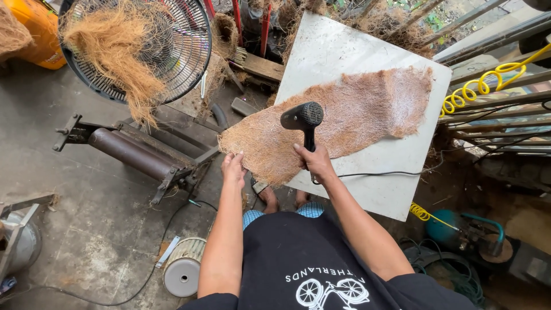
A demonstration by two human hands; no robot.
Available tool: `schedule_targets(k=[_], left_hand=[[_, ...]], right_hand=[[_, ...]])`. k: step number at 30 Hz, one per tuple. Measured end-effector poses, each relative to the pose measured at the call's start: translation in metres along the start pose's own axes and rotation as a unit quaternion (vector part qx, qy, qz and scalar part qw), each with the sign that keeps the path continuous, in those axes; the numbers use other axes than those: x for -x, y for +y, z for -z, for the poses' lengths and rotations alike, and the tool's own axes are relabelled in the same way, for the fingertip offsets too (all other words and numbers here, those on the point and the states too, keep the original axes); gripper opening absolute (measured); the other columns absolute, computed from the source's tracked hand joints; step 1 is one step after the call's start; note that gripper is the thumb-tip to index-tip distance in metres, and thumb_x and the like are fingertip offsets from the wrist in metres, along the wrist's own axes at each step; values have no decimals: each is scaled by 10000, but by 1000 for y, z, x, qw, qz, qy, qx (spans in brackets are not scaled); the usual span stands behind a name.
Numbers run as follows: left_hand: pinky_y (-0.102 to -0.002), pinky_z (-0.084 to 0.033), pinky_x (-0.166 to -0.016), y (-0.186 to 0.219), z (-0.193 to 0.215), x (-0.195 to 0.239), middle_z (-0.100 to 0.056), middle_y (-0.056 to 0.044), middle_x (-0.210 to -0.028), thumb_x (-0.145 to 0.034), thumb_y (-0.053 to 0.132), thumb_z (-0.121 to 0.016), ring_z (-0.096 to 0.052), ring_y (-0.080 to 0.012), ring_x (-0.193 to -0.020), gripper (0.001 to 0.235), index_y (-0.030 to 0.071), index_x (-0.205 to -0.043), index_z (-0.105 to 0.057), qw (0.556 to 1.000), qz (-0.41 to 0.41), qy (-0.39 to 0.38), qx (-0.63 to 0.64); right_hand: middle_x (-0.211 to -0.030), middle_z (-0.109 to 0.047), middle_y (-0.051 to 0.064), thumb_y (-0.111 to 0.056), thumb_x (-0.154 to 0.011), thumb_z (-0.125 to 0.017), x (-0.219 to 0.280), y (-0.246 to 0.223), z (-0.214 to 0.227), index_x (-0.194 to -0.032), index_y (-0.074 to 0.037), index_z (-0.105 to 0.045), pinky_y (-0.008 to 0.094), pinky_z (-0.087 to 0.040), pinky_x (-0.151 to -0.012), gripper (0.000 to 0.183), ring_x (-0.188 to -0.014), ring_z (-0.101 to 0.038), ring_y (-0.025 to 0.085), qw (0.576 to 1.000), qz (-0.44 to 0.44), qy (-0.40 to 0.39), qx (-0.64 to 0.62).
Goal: The person uses a spray gun to wet a piece of coco fiber mat laid on a white table, then uses a hairdryer to dry the mat. The person adjusts the mat's position and flips it over during the process.
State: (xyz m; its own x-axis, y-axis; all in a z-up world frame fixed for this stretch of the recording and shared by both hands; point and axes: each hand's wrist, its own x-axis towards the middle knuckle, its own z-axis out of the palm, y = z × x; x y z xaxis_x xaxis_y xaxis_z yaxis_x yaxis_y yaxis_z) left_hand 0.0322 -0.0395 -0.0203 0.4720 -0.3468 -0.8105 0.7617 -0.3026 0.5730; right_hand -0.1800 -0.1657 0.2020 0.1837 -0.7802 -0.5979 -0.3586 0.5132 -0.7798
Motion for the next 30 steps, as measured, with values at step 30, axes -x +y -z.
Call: schedule_targets(k=[30], left_hand=[[-352,-582,-704,-31,10,-20,-696,-49,-997,-840,150,-773,-695,-190,-881,345,147,-1149,-620,999,-11,-18,-24]], right_hand=[[-563,-645,173,-328,-729,-853,39,18,39,-789,-43,-647,335,-520,-561,357,-542,-661,242,987,-26,-89,133]])
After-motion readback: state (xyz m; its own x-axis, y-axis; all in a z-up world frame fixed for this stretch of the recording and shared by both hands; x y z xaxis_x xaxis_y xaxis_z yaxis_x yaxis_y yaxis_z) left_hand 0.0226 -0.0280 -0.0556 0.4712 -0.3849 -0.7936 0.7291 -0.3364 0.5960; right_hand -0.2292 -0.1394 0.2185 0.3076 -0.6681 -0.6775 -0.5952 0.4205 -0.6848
